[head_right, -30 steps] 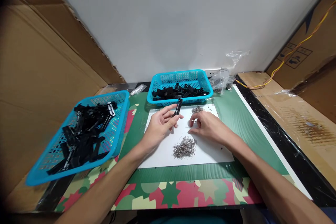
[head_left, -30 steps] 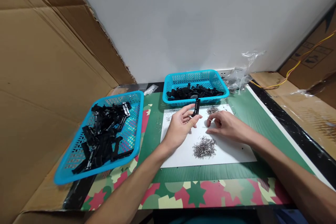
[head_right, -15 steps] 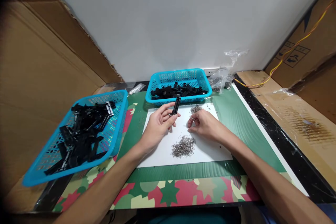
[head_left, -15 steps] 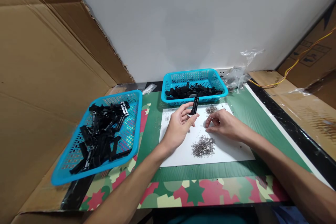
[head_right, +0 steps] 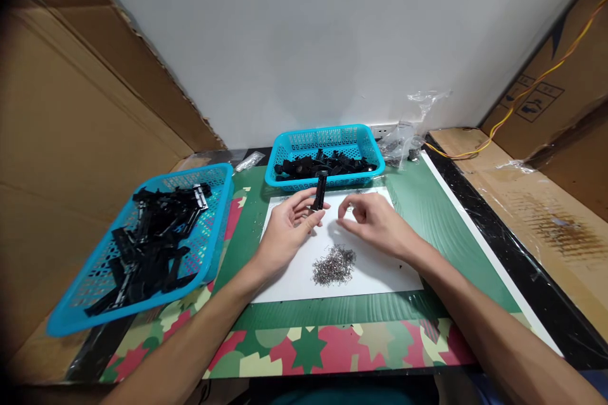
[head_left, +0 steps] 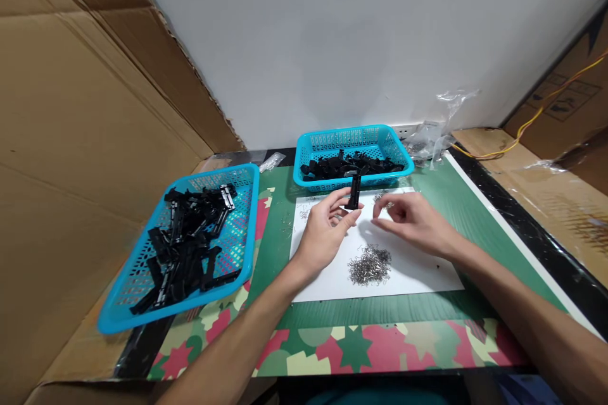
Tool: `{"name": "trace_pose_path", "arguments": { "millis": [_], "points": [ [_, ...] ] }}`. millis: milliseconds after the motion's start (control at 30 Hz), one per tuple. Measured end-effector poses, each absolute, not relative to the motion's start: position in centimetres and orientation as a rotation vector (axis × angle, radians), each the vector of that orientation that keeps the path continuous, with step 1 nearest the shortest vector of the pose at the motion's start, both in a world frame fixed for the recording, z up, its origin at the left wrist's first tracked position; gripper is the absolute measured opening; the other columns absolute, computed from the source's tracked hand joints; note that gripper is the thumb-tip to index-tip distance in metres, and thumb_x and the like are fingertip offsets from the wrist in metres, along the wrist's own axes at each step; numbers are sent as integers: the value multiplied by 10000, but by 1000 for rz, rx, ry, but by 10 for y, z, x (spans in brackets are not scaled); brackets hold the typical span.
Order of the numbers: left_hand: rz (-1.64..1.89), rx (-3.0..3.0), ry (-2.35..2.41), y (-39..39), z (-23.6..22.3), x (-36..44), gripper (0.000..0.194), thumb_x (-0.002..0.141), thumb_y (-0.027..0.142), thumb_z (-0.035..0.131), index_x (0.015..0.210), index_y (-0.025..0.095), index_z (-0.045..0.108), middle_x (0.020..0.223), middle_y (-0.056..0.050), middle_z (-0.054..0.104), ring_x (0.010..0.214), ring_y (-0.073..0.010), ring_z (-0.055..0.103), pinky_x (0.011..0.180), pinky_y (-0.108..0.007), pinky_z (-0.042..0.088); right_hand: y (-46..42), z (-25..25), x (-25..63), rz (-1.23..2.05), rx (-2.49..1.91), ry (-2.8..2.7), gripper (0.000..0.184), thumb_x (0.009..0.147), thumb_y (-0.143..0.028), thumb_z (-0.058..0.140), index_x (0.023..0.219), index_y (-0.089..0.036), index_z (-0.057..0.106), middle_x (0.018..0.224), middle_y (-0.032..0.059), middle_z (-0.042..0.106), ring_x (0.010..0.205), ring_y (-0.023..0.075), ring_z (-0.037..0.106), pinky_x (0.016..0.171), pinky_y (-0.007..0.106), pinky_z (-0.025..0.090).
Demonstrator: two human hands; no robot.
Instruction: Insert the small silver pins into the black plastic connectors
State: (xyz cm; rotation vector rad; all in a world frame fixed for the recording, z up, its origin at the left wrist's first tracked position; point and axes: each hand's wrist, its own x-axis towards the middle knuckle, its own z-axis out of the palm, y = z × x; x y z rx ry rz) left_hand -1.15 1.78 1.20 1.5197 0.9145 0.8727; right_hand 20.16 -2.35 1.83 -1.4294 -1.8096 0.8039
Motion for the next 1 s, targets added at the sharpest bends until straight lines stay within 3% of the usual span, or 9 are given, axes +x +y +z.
{"name": "trace_pose_path", "arguments": {
  "millis": [133,400,567,833,1000],
  "points": [
    [913,1622,948,14,14,-11,465,910,274,778,1357,174,698,1248,-118,764,964,-212,706,836,-341,562,-32,21,196,461,-1347,-1596,195,925,-420,705,864,-242,756,567,-67,300,533,132,283,553,300,276],
    [1032,1652,914,11,17,-10,430,868,294,833,1275,190,743,1134,-99,812,940,-230,749,798,-330,566,-35,14,189,433,-1317,-1723,198,928,-405,674,865,-257,788,527,-71,310,492,125,284,525,283,312],
    [1063,1715,956,11,18,-11,326,837,225,841,1153,175,780,1073,-91,829,976,-247,777,747,-298,550,-38,15,187,312,-1282,-1722,167,953,-337,658,886,-247,781,540,-77,290,490,119,278,517,271,313],
    [1164,1899,921,12,14,-13,270,802,31,768,1017,187,819,1005,-47,838,862,-184,783,653,-233,547,-37,12,186,241,-1084,-1809,86,951,-226,678,930,-194,755,567,-102,265,480,92,251,467,244,254],
    [1164,1987,923,12,14,-15,314,798,-7,742,1032,189,818,1018,-46,839,862,-182,781,656,-238,569,-37,14,186,206,-1078,-1861,100,955,-179,674,912,-183,763,543,-94,396,467,81,285,465,240,268]
  ]
}}
